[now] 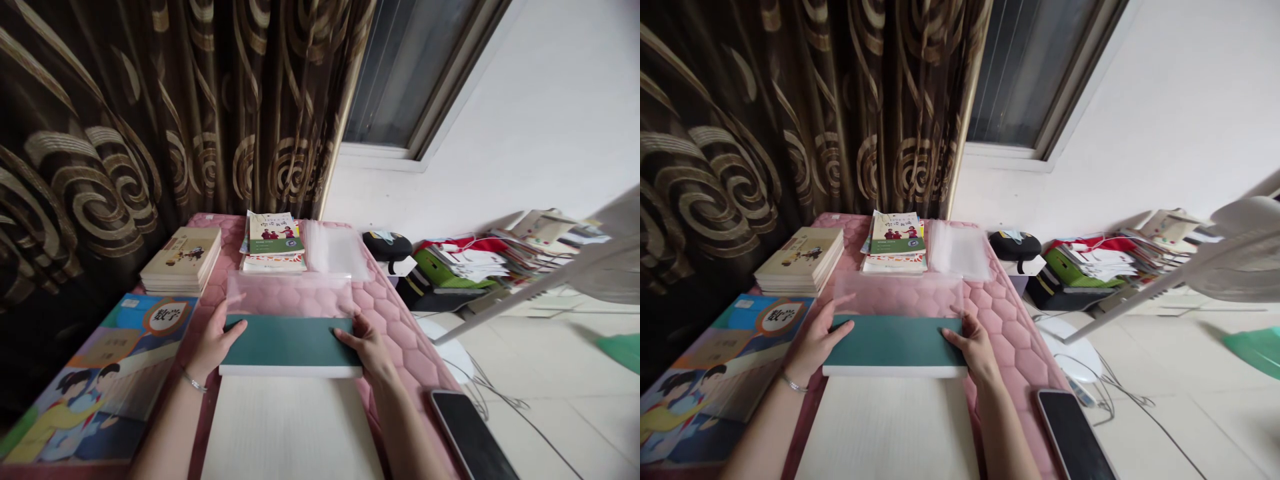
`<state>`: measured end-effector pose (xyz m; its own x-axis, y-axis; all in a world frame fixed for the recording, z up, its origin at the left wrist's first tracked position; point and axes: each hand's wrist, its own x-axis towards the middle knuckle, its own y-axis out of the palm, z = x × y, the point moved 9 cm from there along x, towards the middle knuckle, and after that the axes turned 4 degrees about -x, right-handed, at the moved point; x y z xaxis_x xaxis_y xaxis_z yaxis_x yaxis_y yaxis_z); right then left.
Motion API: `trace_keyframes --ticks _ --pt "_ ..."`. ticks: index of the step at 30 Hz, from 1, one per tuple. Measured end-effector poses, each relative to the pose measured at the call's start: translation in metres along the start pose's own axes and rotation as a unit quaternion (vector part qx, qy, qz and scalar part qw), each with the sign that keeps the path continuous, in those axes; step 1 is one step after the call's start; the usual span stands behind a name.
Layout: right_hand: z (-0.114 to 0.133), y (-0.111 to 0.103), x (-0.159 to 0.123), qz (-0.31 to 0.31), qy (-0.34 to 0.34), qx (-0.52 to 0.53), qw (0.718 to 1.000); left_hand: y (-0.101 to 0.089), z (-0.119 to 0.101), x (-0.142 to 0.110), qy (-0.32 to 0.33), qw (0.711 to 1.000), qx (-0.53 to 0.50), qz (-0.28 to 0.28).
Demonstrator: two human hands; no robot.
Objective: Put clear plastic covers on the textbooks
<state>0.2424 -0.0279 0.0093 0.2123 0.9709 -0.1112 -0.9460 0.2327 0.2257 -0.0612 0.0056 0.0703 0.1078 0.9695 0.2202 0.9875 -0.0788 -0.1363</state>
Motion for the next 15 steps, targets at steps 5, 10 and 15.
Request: trace_keyframes --ticks 5,10,15 --pt "0.0006 0.0038 -0.0021 0.035 0.022 0.001 0.999 0.0022 0.0029 0.0008 0.002 1.000 0.001 0.013" --pt "0.0039 0.0075 -0.0043 0.055 0.023 0.013 0.998 0.0015 0.0032 0.0014 0.013 1.000 0.005 0.008" --pt "0.0021 0.0076 -0.0042 0.044 0.028 0.022 0.998 0.0020 0.0007 0.0008 0.003 1.000 0.007 0.012"
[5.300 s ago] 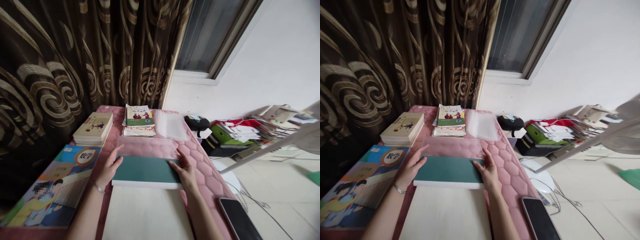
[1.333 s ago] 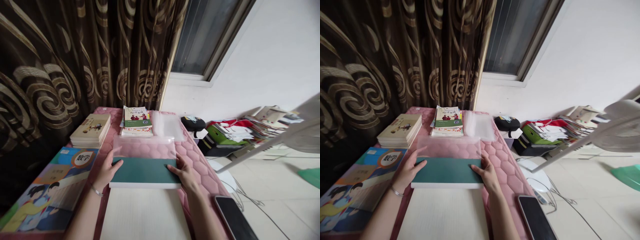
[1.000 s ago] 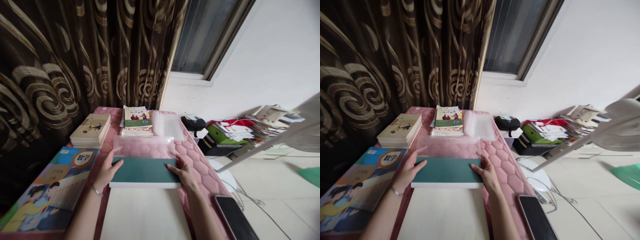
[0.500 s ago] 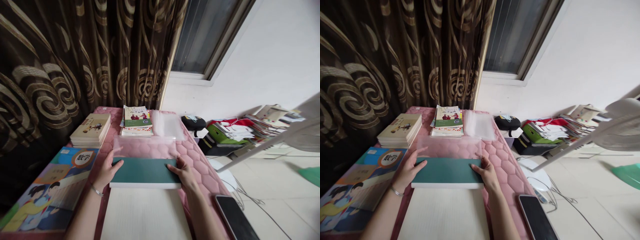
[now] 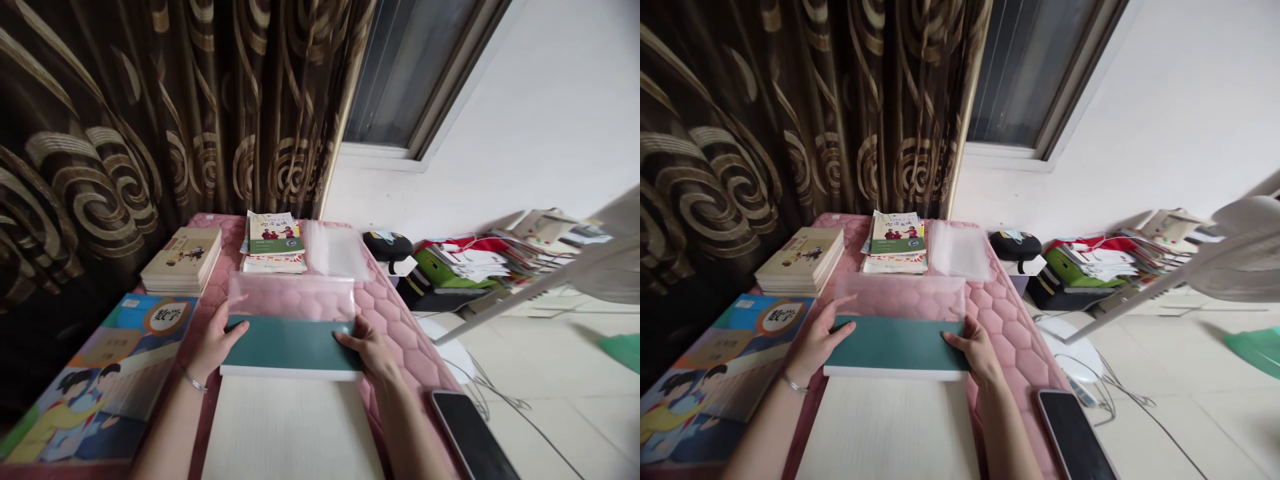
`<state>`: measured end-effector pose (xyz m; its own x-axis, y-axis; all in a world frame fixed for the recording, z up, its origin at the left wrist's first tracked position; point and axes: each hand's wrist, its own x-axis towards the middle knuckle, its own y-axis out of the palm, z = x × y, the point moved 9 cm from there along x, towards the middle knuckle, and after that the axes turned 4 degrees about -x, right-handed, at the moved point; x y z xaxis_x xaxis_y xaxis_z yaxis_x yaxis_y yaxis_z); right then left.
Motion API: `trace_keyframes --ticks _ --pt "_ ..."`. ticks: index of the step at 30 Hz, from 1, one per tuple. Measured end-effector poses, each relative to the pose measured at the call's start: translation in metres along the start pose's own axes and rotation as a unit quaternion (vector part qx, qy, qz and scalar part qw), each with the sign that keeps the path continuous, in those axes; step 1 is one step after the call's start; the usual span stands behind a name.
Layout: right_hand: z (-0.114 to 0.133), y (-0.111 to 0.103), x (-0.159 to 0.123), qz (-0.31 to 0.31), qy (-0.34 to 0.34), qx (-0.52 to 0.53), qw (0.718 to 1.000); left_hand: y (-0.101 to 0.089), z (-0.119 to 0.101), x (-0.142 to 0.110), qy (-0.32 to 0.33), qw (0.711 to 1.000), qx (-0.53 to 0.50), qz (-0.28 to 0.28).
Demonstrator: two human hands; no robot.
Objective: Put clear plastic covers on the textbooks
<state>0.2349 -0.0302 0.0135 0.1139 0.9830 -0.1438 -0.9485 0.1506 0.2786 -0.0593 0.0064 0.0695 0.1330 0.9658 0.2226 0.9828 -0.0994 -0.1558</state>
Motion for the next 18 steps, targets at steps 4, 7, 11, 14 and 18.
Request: trace_keyframes --ticks 4,7,11,14,18 --pt "-0.0020 0.0002 0.0003 -0.004 0.005 0.005 1.000 -0.0006 -0.0030 -0.0004 0.003 1.000 0.006 -0.002" --pt "-0.0018 -0.0005 0.0008 -0.007 -0.002 0.007 1.000 -0.0007 -0.0027 -0.0002 0.001 1.000 0.006 -0.002" --pt "0.0006 -0.0033 0.0016 -0.019 -0.018 -0.009 1.000 -0.0005 -0.0015 0.0001 -0.003 1.000 0.012 0.000" --pt "0.0038 -0.0051 0.0009 -0.032 -0.026 -0.027 0.999 -0.0017 -0.0024 -0.0002 0.002 1.000 0.018 -0.004" --pt "0.0021 -0.0029 -0.0005 -0.024 -0.014 0.003 1.000 -0.0011 -0.0018 -0.0007 0.003 1.000 0.001 0.000"
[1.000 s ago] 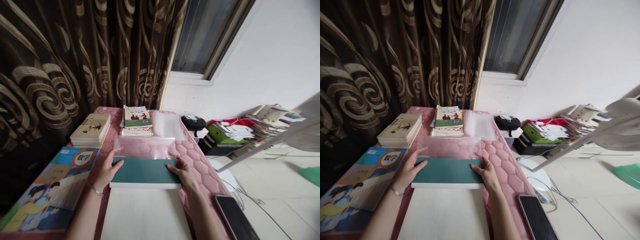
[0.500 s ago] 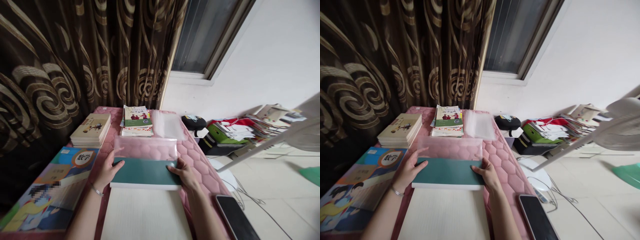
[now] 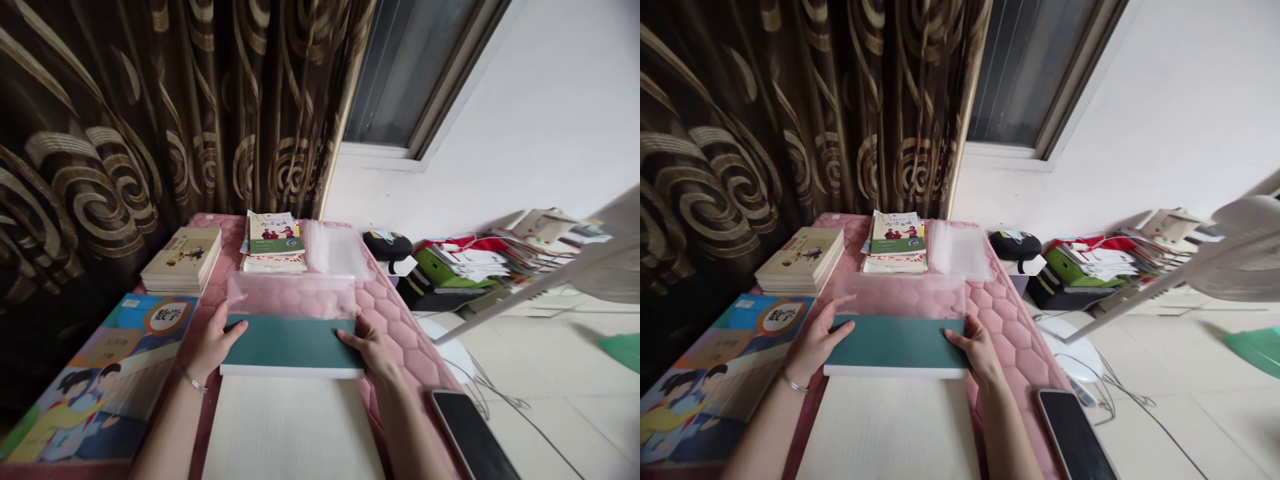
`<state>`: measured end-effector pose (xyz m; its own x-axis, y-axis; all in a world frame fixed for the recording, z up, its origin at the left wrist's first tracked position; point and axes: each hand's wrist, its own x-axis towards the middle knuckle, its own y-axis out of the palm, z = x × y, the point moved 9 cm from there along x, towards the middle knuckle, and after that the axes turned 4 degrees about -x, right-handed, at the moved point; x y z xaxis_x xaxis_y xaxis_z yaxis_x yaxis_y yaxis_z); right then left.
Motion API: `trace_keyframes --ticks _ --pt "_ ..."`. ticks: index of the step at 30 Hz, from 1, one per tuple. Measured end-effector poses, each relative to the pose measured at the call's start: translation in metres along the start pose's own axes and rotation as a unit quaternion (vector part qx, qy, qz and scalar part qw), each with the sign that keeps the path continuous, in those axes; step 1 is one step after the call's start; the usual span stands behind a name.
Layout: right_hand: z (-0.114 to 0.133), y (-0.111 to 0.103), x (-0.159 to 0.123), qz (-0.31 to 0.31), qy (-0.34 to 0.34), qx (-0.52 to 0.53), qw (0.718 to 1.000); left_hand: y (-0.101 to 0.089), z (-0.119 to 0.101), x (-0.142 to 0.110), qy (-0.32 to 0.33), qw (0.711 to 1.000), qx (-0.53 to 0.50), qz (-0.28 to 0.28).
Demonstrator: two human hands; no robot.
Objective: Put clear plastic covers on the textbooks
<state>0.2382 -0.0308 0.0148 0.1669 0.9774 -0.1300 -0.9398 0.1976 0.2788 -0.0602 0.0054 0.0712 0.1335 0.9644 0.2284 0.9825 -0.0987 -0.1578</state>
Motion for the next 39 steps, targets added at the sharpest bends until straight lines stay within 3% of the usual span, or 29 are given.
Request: trace_keyframes --ticks 8,17,33,39 --pt "-0.009 -0.004 0.003 -0.005 0.016 0.025 1.000 -0.001 0.003 0.001 0.002 1.000 -0.007 -0.006" --pt "-0.003 -0.001 0.002 -0.026 -0.001 0.024 0.999 -0.001 0.000 0.000 -0.004 1.000 0.001 -0.006" --pt "0.001 -0.005 -0.002 -0.029 0.028 0.028 0.999 -0.001 -0.007 -0.002 -0.016 1.000 0.002 -0.004" --pt "0.001 0.000 -0.001 -0.019 0.002 0.049 0.999 0.000 -0.002 -0.001 -0.026 0.999 -0.020 0.009"
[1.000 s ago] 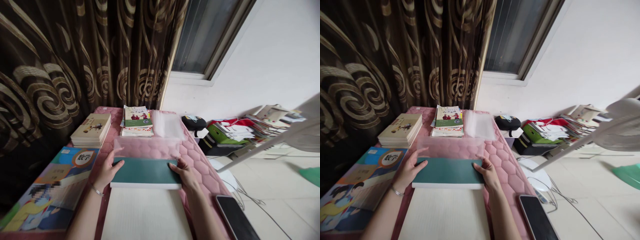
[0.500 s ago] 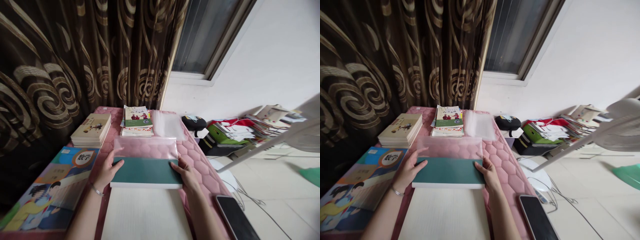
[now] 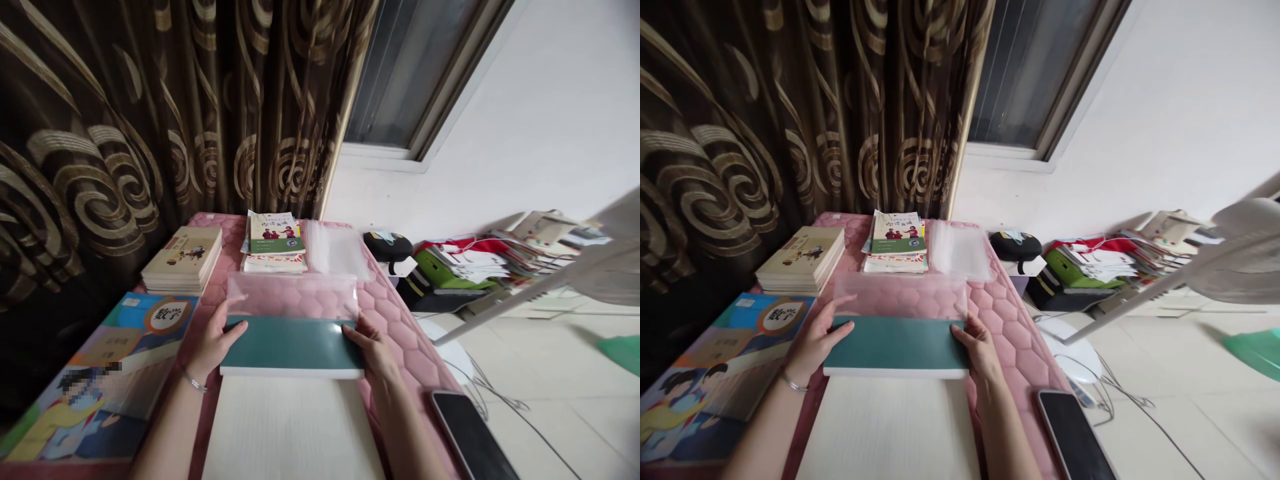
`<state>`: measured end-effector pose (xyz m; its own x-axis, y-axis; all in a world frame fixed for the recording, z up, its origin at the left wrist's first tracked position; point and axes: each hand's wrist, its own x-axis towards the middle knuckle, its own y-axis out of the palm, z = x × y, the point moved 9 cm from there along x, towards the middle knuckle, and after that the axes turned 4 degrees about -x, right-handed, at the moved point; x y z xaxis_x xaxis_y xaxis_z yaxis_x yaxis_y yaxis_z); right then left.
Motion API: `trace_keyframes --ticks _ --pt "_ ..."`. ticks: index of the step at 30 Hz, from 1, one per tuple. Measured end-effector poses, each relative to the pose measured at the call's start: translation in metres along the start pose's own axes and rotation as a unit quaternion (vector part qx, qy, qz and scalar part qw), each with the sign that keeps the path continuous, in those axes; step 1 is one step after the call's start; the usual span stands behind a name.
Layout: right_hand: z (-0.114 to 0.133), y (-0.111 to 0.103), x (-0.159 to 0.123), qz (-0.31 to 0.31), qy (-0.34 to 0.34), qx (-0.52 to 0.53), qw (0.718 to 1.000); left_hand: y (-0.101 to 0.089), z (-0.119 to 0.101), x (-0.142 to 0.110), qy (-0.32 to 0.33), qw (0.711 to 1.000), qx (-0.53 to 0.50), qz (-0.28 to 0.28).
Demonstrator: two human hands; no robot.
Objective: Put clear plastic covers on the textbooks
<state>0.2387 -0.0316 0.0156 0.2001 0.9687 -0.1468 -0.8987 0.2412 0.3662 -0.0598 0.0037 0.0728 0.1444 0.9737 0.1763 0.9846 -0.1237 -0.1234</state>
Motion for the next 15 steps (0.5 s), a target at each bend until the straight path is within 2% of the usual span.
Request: trace_keyframes --ticks 4,11,15 --pt "-0.002 -0.002 0.002 -0.013 0.001 0.003 1.000 -0.001 0.001 0.001 0.004 1.000 -0.001 -0.005" --pt "0.003 -0.013 0.001 -0.100 -0.031 -0.084 0.991 -0.002 0.003 0.001 0.019 1.000 0.001 -0.014" --pt "0.004 -0.014 0.002 -0.104 -0.046 -0.122 0.986 -0.001 -0.001 0.001 0.024 1.000 0.011 -0.010"
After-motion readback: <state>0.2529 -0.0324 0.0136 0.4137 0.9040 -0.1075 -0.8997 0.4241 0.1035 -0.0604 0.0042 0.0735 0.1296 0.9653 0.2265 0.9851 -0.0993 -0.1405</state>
